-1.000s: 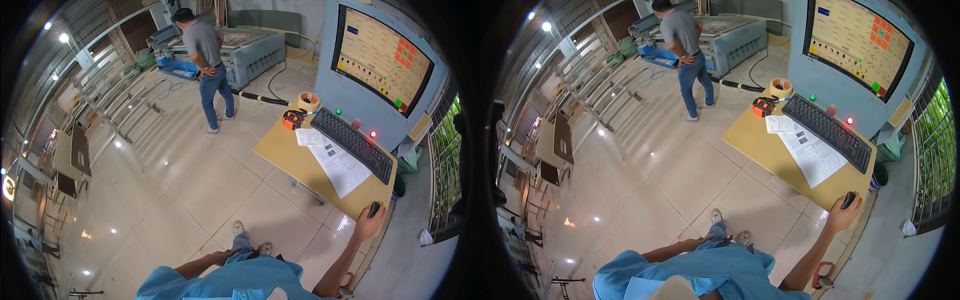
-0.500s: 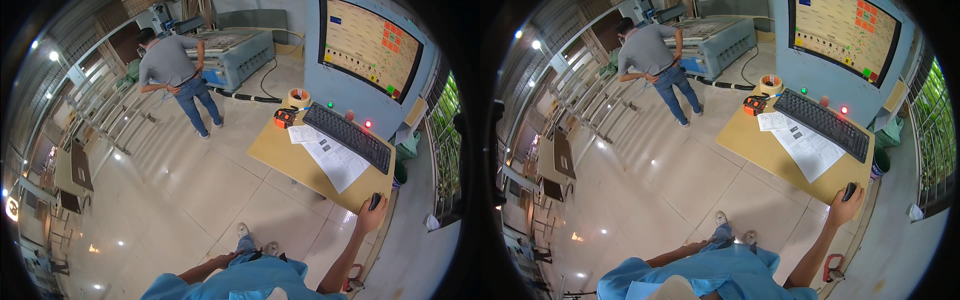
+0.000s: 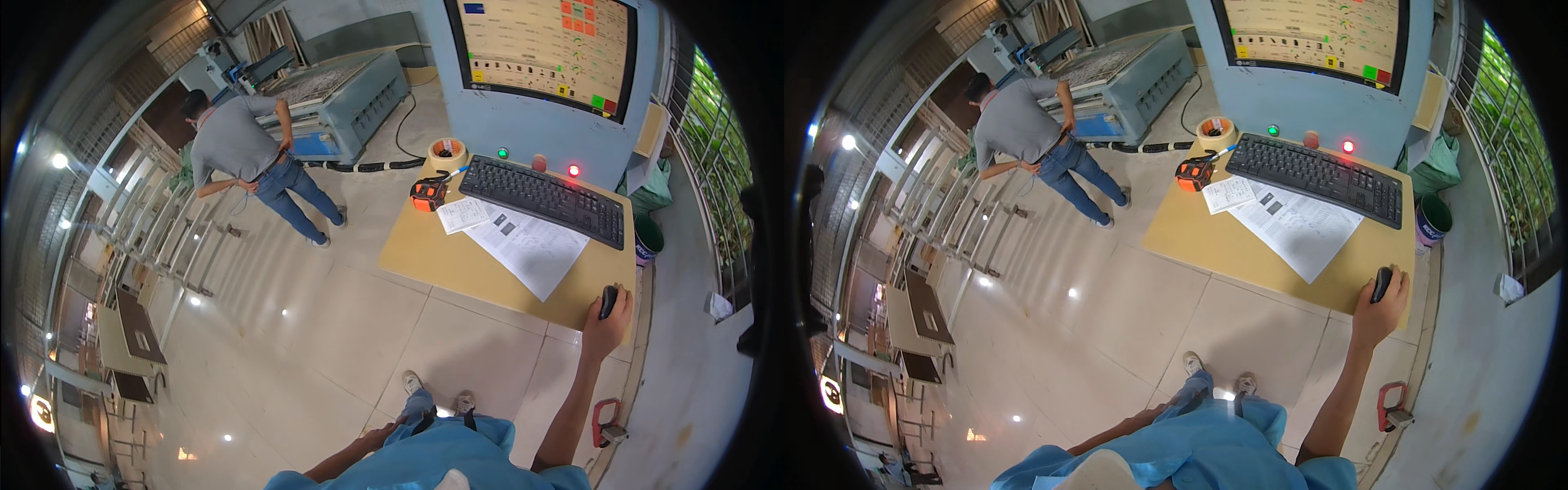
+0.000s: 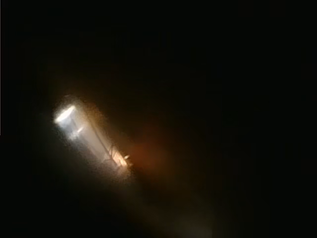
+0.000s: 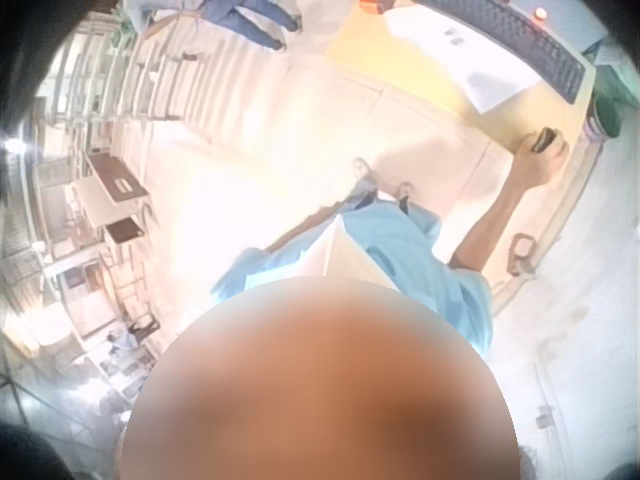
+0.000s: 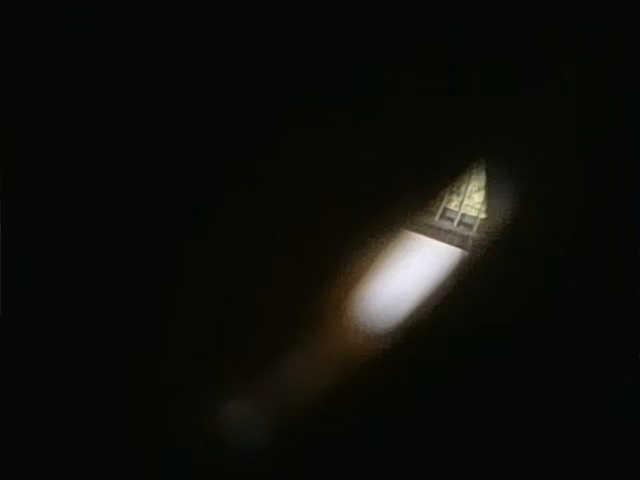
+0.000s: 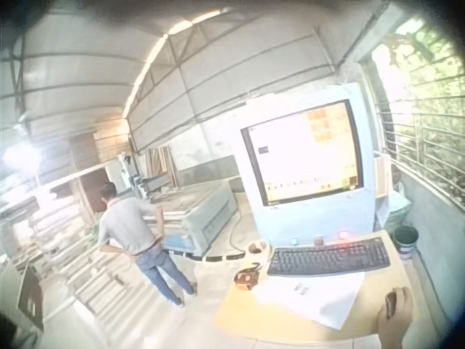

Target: The person measures a wooden board with a tape measure, marks cut lines with a utility knife, removes a cut strip, and then returns to the desk to handle a printed receipt and attach it to a cabinet.

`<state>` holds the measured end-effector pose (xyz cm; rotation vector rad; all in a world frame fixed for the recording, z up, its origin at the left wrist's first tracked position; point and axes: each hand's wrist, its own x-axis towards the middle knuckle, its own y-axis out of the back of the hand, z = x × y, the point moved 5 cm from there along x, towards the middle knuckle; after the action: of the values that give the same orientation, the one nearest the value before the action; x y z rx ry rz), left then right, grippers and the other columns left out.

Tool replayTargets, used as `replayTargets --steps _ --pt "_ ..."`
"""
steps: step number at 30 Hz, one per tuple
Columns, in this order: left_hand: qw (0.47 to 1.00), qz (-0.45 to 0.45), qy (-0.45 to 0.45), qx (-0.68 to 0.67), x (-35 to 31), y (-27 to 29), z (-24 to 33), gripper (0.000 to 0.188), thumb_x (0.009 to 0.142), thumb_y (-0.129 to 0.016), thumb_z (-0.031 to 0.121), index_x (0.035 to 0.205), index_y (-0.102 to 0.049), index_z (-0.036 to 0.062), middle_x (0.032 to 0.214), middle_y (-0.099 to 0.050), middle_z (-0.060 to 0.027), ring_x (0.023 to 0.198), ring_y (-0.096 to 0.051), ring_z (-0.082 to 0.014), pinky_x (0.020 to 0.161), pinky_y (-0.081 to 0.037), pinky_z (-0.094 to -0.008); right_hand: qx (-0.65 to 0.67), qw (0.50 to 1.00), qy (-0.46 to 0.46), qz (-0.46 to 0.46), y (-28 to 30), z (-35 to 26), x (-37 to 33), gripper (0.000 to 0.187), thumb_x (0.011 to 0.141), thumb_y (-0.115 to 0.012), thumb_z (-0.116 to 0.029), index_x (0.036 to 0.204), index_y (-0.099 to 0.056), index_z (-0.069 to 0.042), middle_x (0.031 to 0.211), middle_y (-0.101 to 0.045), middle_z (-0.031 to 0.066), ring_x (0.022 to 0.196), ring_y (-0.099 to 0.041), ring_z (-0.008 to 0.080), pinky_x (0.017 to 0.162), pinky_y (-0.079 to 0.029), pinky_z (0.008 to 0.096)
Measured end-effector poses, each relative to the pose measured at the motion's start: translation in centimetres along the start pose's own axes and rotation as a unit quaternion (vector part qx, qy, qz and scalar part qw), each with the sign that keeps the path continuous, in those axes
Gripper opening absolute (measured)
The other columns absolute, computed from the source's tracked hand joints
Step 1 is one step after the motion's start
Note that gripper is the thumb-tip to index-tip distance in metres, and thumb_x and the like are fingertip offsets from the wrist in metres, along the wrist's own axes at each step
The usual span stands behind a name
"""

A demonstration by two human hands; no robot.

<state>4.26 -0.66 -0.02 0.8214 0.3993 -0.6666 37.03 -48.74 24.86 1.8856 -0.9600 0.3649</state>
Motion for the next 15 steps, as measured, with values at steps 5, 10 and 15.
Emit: replayTargets --steps 5,10,15 --pt "1.0 -0.02 0.013 -0.006 -1.1 0.9 0.8 0.109 0.087 -0.072 0.027 0.163 0.005 0.0312 0.146 -0.05 -0.0268 0.121 -0.061 -0.0471 0.101 -0.051 -0.0517 0.009 1.0 0.002 -0.002 0.1 0.0 0.1 0.053 0.093 -0.067 -0.017 0.143 -0.053 -0.011 0.146 -0.051 0.0228 0.13 -0.053 0.0421 0.105 -0.047 0.046" --pt "0.999 -0.045 0.029 0.001 -1.4 1.5 0.7 0.106 0.087 -0.071 0.027 0.163 0.003 0.0307 0.144 -0.052 -0.0269 0.121 -0.061 -0.0466 0.1 -0.052 -0.0517 0.012 1.0 -0.003 -0.008 -0.1 0.4 0.2 0.052 0.092 -0.067 -0.016 0.142 -0.054 -0.01 0.146 -0.051 0.0237 0.131 -0.053 0.0425 0.105 -0.047 0.0468" --pt "0.995 -0.084 0.044 0.017 0.3 2.3 0.2 0.104 0.088 -0.07 0.028 0.163 0.002 0.0303 0.141 -0.054 -0.027 0.12 -0.062 -0.0461 0.1 -0.052 -0.0517 0.023 1.0 -0.001 0.007 -0.1 0.5 0.2 0.051 0.091 -0.068 -0.015 0.14 -0.055 -0.007 0.145 -0.05 0.0268 0.13 -0.053 0.0436 0.104 -0.048 0.047"
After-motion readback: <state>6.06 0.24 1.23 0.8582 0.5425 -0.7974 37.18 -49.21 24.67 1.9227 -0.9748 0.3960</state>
